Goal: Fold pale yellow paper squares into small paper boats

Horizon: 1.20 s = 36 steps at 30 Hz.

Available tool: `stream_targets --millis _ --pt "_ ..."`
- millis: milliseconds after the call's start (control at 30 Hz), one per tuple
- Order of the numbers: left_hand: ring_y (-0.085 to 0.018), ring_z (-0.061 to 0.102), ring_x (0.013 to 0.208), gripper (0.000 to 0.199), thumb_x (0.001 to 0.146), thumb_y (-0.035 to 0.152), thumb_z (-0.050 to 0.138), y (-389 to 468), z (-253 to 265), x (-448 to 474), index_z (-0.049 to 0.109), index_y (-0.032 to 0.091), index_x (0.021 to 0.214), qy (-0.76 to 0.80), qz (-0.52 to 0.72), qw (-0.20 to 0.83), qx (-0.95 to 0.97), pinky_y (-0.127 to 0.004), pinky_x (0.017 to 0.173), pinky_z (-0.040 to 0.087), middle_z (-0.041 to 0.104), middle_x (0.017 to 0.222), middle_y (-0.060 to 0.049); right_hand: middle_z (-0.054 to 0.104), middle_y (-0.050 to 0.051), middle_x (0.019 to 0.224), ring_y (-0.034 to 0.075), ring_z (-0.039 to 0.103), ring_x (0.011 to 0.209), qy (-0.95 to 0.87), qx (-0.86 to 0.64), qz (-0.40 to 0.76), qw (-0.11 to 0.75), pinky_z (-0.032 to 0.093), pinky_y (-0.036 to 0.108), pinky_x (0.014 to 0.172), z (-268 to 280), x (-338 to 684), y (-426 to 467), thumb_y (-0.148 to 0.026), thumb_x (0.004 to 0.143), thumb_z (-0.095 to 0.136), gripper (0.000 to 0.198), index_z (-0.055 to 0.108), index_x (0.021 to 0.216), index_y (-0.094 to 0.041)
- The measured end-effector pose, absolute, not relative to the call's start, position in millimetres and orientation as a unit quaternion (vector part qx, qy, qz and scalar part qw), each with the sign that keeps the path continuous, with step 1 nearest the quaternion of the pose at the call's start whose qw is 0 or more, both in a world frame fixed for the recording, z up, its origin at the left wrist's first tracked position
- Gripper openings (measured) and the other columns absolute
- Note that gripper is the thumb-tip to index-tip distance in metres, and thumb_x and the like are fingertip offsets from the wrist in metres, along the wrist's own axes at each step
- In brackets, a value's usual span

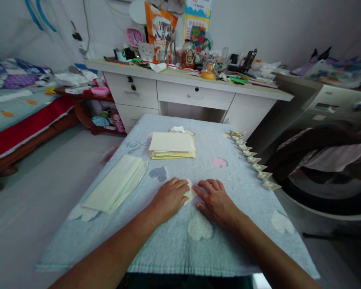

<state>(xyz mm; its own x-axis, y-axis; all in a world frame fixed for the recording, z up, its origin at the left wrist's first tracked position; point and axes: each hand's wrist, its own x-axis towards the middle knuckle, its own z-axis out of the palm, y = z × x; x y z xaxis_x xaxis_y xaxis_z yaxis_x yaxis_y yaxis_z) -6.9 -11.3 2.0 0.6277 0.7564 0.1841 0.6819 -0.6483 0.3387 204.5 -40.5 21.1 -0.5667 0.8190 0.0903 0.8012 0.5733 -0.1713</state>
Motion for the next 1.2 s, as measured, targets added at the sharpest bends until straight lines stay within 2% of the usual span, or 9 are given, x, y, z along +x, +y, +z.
stream_targets --millis 167,400,500,600,700,800,1000,1200 --pt "-0.022 0.052 0.107 0.022 0.082 0.019 0.064 -12 6 -7 0.062 0.021 0.104 0.401 0.151 0.124 0.895 -0.037 0.095 0.043 0.063 0.118 -0.004 0.051 0.013 0.130 0.032 0.040 0.115 -0.885 -0.457 0.050 0.072 0.030 0.051 0.099 20 211 -46 -0.048 0.090 0.050 0.053 0.049 0.136 -0.022" --pt "-0.023 0.051 0.107 0.022 0.081 0.019 0.064 -11 5 -8 0.062 0.021 0.103 0.406 0.156 0.140 0.889 -0.037 0.095 0.043 0.062 0.118 -0.004 0.052 0.011 0.127 0.033 0.041 0.114 -0.886 -0.457 0.049 0.055 0.030 0.053 0.099 24 223 -58 -0.047 0.087 0.056 0.050 0.053 0.133 -0.026" --pt "-0.023 0.051 0.107 0.023 0.080 0.018 0.064 -11 4 -7 0.061 0.022 0.103 0.405 0.164 0.153 0.886 -0.038 0.094 0.042 0.062 0.117 -0.004 0.053 0.011 0.126 0.031 0.043 0.111 -0.886 -0.454 0.070 0.059 0.032 0.051 0.097 34 223 -56 -0.046 0.087 0.056 0.042 0.060 0.124 -0.026" --pt "-0.023 0.050 0.106 0.029 0.079 0.018 0.066 -11 5 -7 0.057 0.023 0.105 0.411 0.181 0.169 0.878 -0.037 0.093 0.041 0.061 0.114 -0.004 0.054 0.010 0.124 0.027 0.043 0.111 -0.883 -0.448 0.096 0.095 0.033 0.046 0.095 48 214 -48 -0.033 0.091 0.052 0.026 0.066 0.112 -0.025" --pt "-0.024 0.048 0.108 0.039 0.075 0.022 0.070 -12 5 -8 0.051 0.021 0.109 0.447 0.214 0.154 0.855 -0.039 0.093 0.039 0.057 0.115 -0.005 0.053 0.010 0.126 0.025 0.043 0.111 -0.885 -0.439 0.110 0.111 0.033 0.043 0.096 54 197 -40 -0.023 0.091 0.050 0.037 0.055 0.127 -0.021" --pt "-0.026 0.046 0.106 0.045 0.070 0.031 0.075 -12 5 -10 0.049 0.020 0.106 0.501 0.225 0.124 0.826 -0.040 0.089 0.038 0.053 0.112 -0.006 0.053 0.010 0.126 0.025 0.042 0.112 -0.890 -0.431 0.115 0.098 0.033 0.042 0.096 48 182 -33 -0.023 0.091 0.050 0.042 0.049 0.133 -0.021" --pt "-0.026 0.046 0.100 0.030 0.070 0.040 0.073 -9 5 -17 0.053 0.021 0.082 0.529 0.180 0.123 0.820 -0.038 0.082 0.036 0.052 0.101 -0.004 0.053 0.009 0.120 0.024 0.043 0.107 -0.886 -0.440 0.105 0.100 0.033 0.042 0.094 29 170 -28 -0.037 0.096 0.045 0.041 0.048 0.135 -0.028" --pt "-0.022 0.046 0.098 0.009 0.080 0.029 0.062 -3 5 -24 0.056 0.022 0.082 0.515 0.176 0.157 0.824 -0.036 0.083 0.035 0.052 0.101 -0.002 0.054 0.008 0.117 0.025 0.042 0.106 -0.883 -0.449 0.093 0.103 0.031 0.043 0.095 25 169 -27 -0.041 0.095 0.045 0.040 0.050 0.134 -0.030"
